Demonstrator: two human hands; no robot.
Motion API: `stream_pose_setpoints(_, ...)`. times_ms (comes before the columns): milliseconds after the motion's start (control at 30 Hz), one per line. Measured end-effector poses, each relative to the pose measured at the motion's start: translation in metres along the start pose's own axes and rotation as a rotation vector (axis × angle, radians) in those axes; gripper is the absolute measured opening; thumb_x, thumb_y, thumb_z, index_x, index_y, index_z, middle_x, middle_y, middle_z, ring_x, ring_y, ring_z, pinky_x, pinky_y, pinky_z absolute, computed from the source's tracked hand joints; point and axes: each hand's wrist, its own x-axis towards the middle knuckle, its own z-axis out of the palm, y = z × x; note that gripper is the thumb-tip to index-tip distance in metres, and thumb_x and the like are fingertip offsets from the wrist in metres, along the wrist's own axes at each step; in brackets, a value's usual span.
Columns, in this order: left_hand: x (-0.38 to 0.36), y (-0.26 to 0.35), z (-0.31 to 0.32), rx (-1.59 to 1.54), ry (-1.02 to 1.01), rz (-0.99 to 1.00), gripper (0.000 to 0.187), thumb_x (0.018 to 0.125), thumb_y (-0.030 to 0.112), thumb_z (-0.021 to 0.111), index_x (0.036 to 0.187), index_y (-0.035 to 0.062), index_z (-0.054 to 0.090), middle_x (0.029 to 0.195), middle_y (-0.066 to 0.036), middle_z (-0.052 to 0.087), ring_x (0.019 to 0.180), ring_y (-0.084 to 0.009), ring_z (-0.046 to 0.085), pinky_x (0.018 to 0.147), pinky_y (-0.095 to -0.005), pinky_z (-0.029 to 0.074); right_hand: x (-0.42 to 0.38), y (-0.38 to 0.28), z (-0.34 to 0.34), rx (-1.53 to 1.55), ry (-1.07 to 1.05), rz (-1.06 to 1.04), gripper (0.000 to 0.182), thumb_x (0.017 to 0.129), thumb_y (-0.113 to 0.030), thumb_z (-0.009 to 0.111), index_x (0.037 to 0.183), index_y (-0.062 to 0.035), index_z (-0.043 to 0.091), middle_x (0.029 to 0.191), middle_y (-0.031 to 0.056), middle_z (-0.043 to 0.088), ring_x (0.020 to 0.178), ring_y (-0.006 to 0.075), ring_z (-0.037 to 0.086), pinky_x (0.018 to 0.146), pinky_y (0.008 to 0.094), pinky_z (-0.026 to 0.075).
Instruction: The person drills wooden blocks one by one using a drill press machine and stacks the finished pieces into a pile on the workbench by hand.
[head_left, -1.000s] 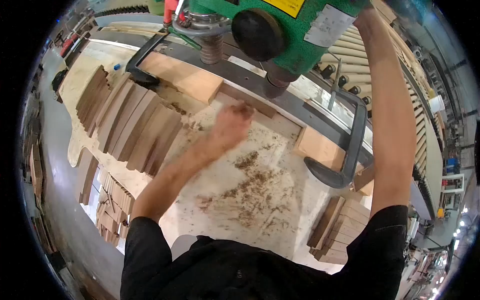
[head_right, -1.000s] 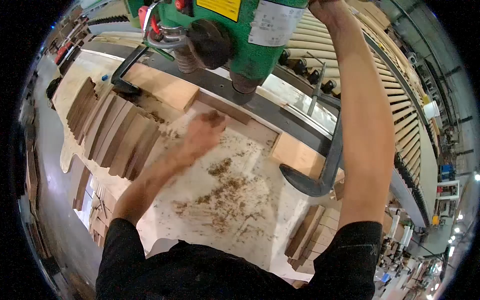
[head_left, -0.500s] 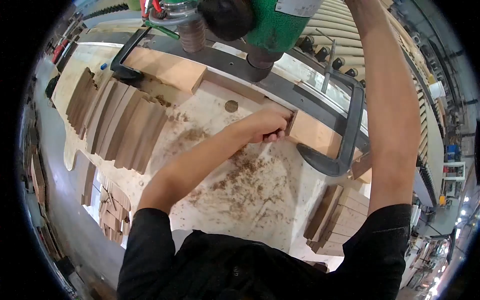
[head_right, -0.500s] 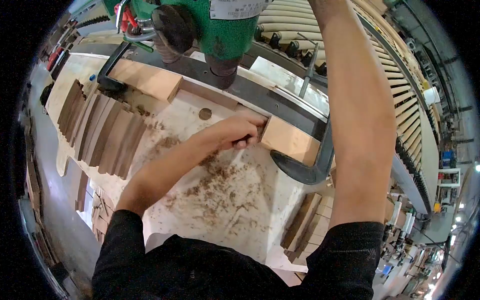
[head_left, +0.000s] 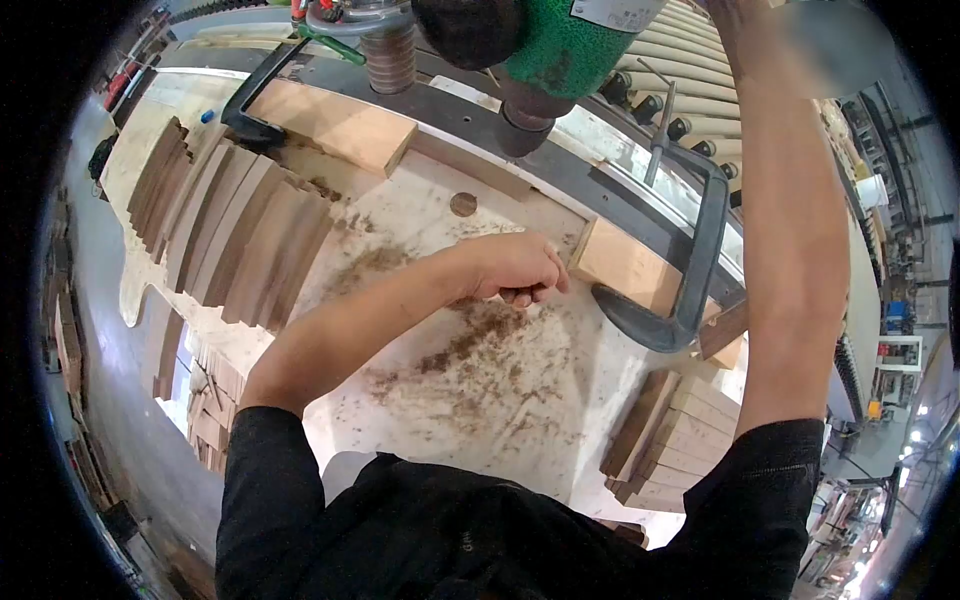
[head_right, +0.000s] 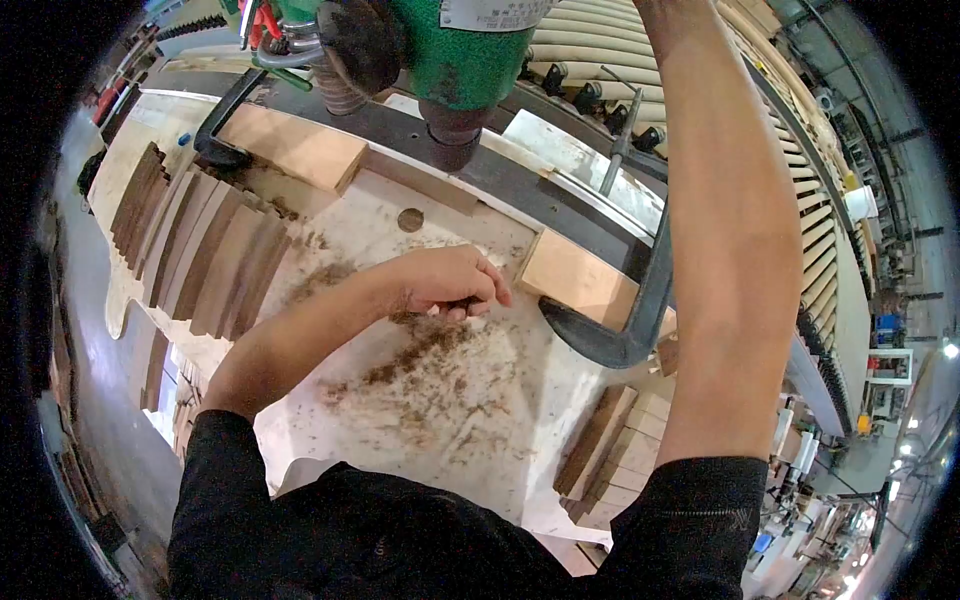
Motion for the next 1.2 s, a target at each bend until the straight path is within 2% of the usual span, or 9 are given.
stream_pose_setpoints(167, 0.029, -0.024, 0.004, 1.055, 0.607, 0.641, 0.034, 0.084, 0.015, 0.057, 0.112, -0.0027, 0.062, 0.101, -0.016, 0.066, 0.087, -0.0282, 0.065, 0.079, -0.0415, 0.053, -0.002, -0.004, 0.001, -0.012, -0.003, -0.006, 0.043, 0.096, -0.028, 0.063, 0.127, 0.0013, 0.059, 0.116, 0.0165, 0.065, 0.094, 0.0257, 0.065, 0.076, 0.0357, 0.054)
stream_pose_setpoints(333, 0.042, -0.035, 0.007, 1.554, 0.746, 0.823, 0.036, 0.079, 0.018, 0.061, 0.111, 0.0015, 0.065, 0.126, -0.015, 0.056, 0.104, -0.0314, 0.059, 0.089, -0.0391, 0.051, -0.006, -0.006, -0.001, -0.017, 0.005, -0.008, 0.044, 0.096, -0.027, 0.063, 0.128, 0.0011, 0.059, 0.117, 0.0172, 0.064, 0.094, 0.0266, 0.064, 0.075, 0.0363, 0.054)
stream_pose_setpoints(367, 0.042, -0.041, 0.008, 1.591, 0.721, 0.848, 0.036, 0.078, 0.017, 0.061, 0.111, 0.0023, 0.065, 0.128, -0.015, 0.055, 0.104, -0.0317, 0.059, 0.088, -0.0389, 0.051, -0.006, -0.006, -0.001, -0.018, 0.008, -0.008, 0.044, 0.096, -0.027, 0.063, 0.129, 0.0010, 0.058, 0.117, 0.0173, 0.064, 0.094, 0.0267, 0.064, 0.074, 0.0364, 0.054)
stream_pose_setpoints(467, -0.002, -0.023, 0.013, 1.407, 0.107, 0.402, 0.037, 0.077, 0.016, 0.064, 0.110, 0.0024, 0.066, 0.132, -0.014, 0.055, 0.108, -0.0323, 0.059, 0.088, -0.0411, 0.051, -0.007, -0.008, 0.000, -0.019, 0.010, -0.011, 0.044, 0.096, -0.027, 0.063, 0.129, 0.0009, 0.058, 0.117, 0.0177, 0.064, 0.094, 0.0272, 0.064, 0.074, 0.0368, 0.054)
stream_pose_setpoints(567, -0.042, -0.030, -0.014, 1.156, 0.281, 0.621, 0.035, 0.078, 0.016, 0.065, 0.110, 0.0031, 0.067, 0.136, -0.014, 0.053, 0.111, -0.0318, 0.059, 0.087, -0.0429, 0.052, -0.007, -0.011, 0.001, -0.022, 0.020, -0.014, 0.045, 0.095, -0.027, 0.063, 0.130, 0.0008, 0.058, 0.118, 0.0180, 0.064, 0.094, 0.0277, 0.064, 0.073, 0.0371, 0.055)
stream_pose_setpoints(667, -0.059, -0.010, -0.042, 1.131, 0.809, 0.272, 0.038, 0.080, 0.014, 0.065, 0.117, 0.0037, 0.065, 0.139, -0.014, 0.051, 0.120, -0.0321, 0.054, 0.096, -0.0431, 0.050, -0.004, -0.013, 0.005, -0.018, 0.033, -0.019, 0.045, 0.095, -0.027, 0.063, 0.131, 0.0007, 0.057, 0.118, 0.0184, 0.064, 0.093, 0.0282, 0.064, 0.072, 0.0375, 0.055)
stream_pose_setpoints(767, -0.053, -0.016, -0.087, 1.535, 1.086, 0.565, 0.050, 0.083, 0.014, 0.066, 0.131, 0.0057, 0.058, 0.145, -0.014, 0.047, 0.133, -0.0331, 0.045, 0.108, -0.0428, 0.042, -0.003, -0.015, 0.007, -0.027, 0.037, -0.025, 0.046, 0.095, -0.026, 0.063, 0.131, 0.0006, 0.057, 0.119, 0.0188, 0.063, 0.093, 0.0287, 0.064, 0.072, 0.0379, 0.055)
stream_pose_setpoints(967, -0.035, -0.008, -0.145, 1.499, 0.807, 0.483, 0.070, 0.082, 0.019, 0.073, 0.145, 0.0078, 0.045, 0.153, -0.011, 0.040, 0.143, -0.0341, 0.034, 0.118, -0.0440, 0.030, 0.002, -0.021, 0.017, -0.015, 0.052, -0.036, 0.047, 0.095, -0.026, 0.064, 0.133, 0.0004, 0.056, 0.120, 0.0195, 0.063, 0.093, 0.0296, 0.064, 0.070, 0.0386, 0.055)
stream_pose_setpoints(1200, -0.041, -0.005, -0.147, 1.426, 0.834, 0.517, 0.070, 0.080, 0.023, 0.075, 0.143, 0.0064, 0.047, 0.150, -0.011, 0.045, 0.140, -0.0343, 0.038, 0.116, -0.0447, 0.033, 0.000, -0.063, 0.022, -0.105, 0.078, -0.125, 0.048, 0.094, -0.025, 0.064, 0.134, 0.0001, 0.055, 0.121, 0.0204, 0.062, 0.092, 0.0308, 0.063, 0.069, 0.0394, 0.055)
